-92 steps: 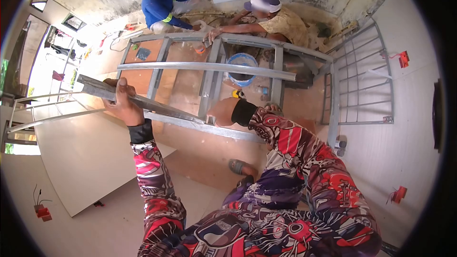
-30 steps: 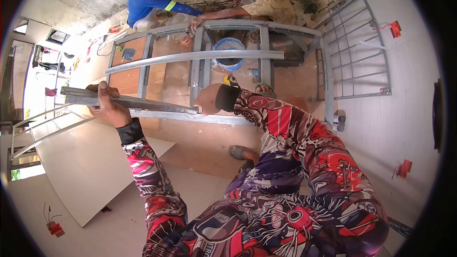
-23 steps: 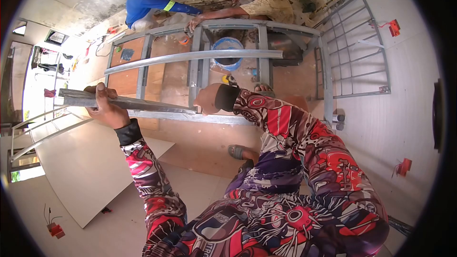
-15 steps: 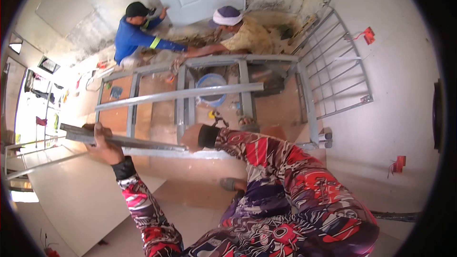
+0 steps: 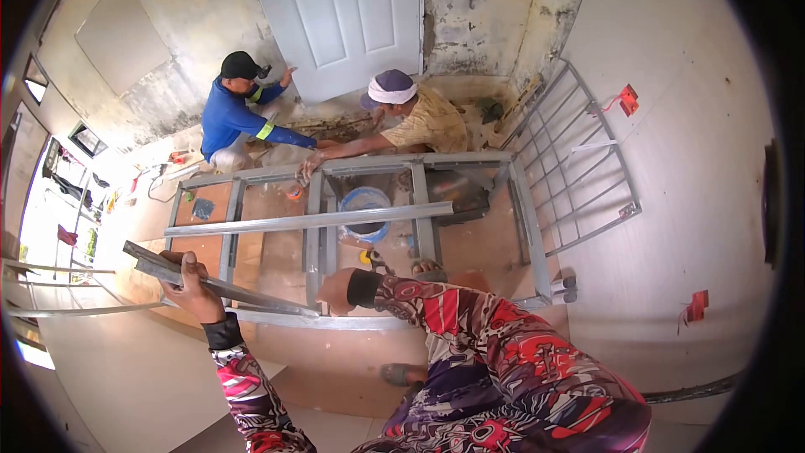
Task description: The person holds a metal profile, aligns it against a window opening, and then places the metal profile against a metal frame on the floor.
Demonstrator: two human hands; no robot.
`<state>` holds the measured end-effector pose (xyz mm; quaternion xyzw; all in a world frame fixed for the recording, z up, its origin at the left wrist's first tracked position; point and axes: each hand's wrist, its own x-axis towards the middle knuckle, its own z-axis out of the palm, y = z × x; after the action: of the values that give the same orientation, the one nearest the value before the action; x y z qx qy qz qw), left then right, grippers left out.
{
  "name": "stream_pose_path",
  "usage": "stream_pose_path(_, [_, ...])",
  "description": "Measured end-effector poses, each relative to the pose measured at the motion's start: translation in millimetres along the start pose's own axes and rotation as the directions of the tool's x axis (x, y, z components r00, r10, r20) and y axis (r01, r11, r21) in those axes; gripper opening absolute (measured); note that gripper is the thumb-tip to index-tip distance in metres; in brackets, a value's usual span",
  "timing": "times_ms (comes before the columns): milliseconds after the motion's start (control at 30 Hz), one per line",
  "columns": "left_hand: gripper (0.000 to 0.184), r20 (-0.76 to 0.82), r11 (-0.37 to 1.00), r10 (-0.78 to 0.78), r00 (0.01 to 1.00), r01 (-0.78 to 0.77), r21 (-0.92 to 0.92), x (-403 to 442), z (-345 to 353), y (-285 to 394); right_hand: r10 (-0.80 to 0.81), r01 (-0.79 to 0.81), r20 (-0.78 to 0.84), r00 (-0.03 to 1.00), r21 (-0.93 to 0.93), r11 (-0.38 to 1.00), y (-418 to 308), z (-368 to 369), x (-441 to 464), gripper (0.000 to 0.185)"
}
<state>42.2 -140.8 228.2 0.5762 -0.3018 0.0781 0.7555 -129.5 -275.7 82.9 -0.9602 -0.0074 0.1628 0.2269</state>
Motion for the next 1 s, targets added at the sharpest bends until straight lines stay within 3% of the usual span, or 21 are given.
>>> stream_pose_path(233, [0.026, 0.017, 1.000, 0.008, 1.000, -0.008, -0.014, 0.2, -3.1, -1.3, 0.006, -0.005, -0.019, 1.000, 0.030, 1.000, -1.2, -1.5, -1.2, 0.034])
stream_pose_path(333, [0.027, -0.021, 1.000, -0.005, 1.000, 0.005, 0.010, -1.4, -0.6, 4.2, 0.028, -0.028, 0.075, 0.997, 0.007, 1.000, -5.4, -11.8, -5.7, 0.048])
stream_pose_path(433, [0.027, -0.023, 1.000, 0.002, 1.000, -0.001, 0.017, -1.6, -2.6, 3.5, 0.026, -0.026, 0.096, 0.995, -0.006, 1.000, -5.3, -11.1, -4.2, 0.047])
stream_pose_path(633, [0.025, -0.012, 1.000, 0.001, 1.000, -0.001, 0.003, -2.0, -2.9, 6.7, 0.010, -0.010, 0.003, 1.000, 0.004, 1.000, -4.6, -5.7, -5.2, 0.037])
stream_pose_path(867, [0.019, -0.009, 0.999, 0.004, 1.000, -0.003, 0.041, -2.2, -7.8, 6.3, -0.024, 0.024, -0.001, 1.000, 0.042, 0.999, -2.8, -6.4, -5.0, 0.038])
stream_pose_path(900, [0.020, -0.035, 1.000, -0.004, 0.999, 0.005, 0.030, -2.7, -6.1, 7.6, -0.044, 0.042, 0.043, 0.998, 0.032, 0.999, -3.0, -9.7, -5.0, 0.048])
stream_pose_path(1000, [0.023, -0.037, 1.000, -0.001, 0.999, 0.002, 0.009, -1.3, -8.0, 6.7, -0.006, 0.002, 0.065, 0.998, 0.067, 0.998, -2.4, -8.2, -5.0, 0.047])
